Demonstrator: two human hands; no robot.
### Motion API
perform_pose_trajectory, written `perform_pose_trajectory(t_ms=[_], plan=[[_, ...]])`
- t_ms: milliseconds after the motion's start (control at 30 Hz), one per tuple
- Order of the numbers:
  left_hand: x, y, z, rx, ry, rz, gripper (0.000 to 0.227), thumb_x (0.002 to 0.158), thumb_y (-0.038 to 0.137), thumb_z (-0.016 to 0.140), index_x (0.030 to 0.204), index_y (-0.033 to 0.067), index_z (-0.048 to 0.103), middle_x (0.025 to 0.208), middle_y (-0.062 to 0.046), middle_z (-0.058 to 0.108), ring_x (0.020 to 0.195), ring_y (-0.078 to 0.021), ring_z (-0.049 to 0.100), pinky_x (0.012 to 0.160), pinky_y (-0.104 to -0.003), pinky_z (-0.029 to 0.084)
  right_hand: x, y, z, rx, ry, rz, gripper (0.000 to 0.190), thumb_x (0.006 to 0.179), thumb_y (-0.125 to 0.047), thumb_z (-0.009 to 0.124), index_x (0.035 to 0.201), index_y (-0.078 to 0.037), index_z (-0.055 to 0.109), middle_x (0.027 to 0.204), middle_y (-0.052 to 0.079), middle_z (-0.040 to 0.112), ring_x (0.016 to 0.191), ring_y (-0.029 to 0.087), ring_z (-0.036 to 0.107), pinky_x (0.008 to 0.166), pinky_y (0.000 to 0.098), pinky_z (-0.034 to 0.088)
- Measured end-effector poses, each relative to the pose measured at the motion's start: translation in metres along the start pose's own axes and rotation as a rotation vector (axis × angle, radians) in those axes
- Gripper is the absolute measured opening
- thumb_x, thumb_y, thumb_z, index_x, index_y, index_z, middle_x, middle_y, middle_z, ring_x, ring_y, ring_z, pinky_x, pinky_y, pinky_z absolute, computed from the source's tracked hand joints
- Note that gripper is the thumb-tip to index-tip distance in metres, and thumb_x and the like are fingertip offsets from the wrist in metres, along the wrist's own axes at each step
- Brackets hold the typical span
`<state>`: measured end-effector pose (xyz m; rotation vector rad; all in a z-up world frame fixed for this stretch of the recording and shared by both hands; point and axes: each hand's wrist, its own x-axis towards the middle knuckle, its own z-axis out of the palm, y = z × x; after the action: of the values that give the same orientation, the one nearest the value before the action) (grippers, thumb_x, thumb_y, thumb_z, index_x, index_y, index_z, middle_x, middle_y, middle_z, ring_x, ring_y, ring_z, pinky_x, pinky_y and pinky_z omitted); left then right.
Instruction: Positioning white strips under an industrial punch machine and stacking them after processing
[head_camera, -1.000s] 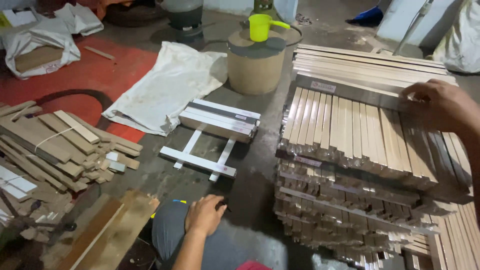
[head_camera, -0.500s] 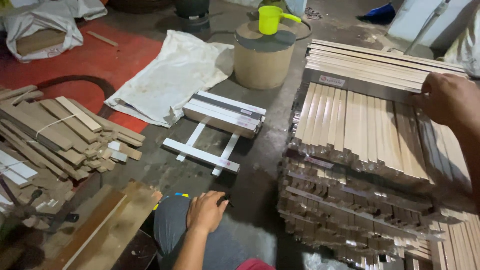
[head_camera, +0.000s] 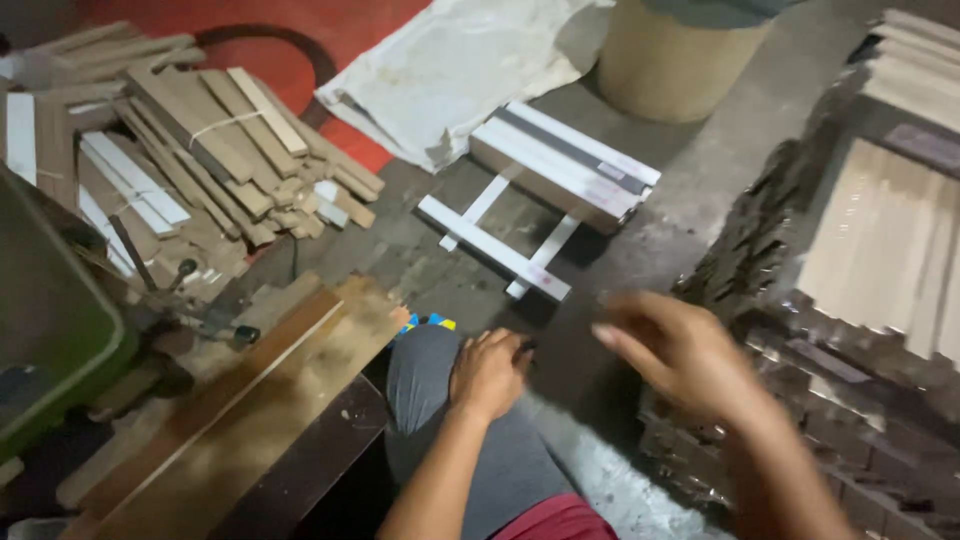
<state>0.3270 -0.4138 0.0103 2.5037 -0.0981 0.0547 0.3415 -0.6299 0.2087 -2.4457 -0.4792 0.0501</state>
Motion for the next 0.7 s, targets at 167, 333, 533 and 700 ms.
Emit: perform_pose_trajectory(t_ms=[167,333,533,700], plan=[[0.012,-0.029,0.026,0.004,0.138,0.041,0.02,0.095,0.033,0.066,0.108,0.0208,0.076,0.101,-0.001,0.072,0.098,-0.024,0.072,0.087,-0.04,0.057,0.114,0.207,0.205,-0.004,0.232,0.028,0.035,0.082,-0.037,0.083,0.104,-0.012,0.071,0.084,0.013,0.072,0.084,0.038,0.072,0.077,0.0484,0.057],[0.024,-0.036,0.026,-0.098,0.279,0.087,0.012,0.09,0.019,0.067,0.097,0.015,0.076,0.09,-0.007,0.071,0.088,-0.0305,0.073,0.077,-0.041,0.059,0.18,0.289,0.327,-0.143,0.216,0.192,0.064,0.068,-0.041,0.09,0.124,-0.018,0.069,0.105,0.009,0.07,0.096,0.033,0.072,0.08,0.0437,0.061],[0.025,-0.036,0.02,-0.11,0.317,0.082,0.009,0.089,0.018,0.068,0.095,0.0155,0.074,0.086,-0.007,0.069,0.084,-0.0322,0.073,0.072,-0.045,0.059,0.214,0.295,0.373,-0.412,0.135,0.105,0.075,0.065,-0.038,0.091,0.131,-0.011,0.066,0.111,0.017,0.071,0.098,0.04,0.071,0.08,0.0486,0.061],[0.034,-0.048,0.031,-0.191,0.351,0.142,0.01,0.091,0.016,0.066,0.096,0.0119,0.073,0.086,-0.009,0.068,0.081,-0.0344,0.072,0.068,-0.046,0.058,0.223,0.278,0.362,-0.557,-0.065,0.149,0.052,0.077,-0.047,0.08,0.114,-0.013,0.066,0.109,0.011,0.07,0.102,0.034,0.067,0.075,0.0442,0.061]])
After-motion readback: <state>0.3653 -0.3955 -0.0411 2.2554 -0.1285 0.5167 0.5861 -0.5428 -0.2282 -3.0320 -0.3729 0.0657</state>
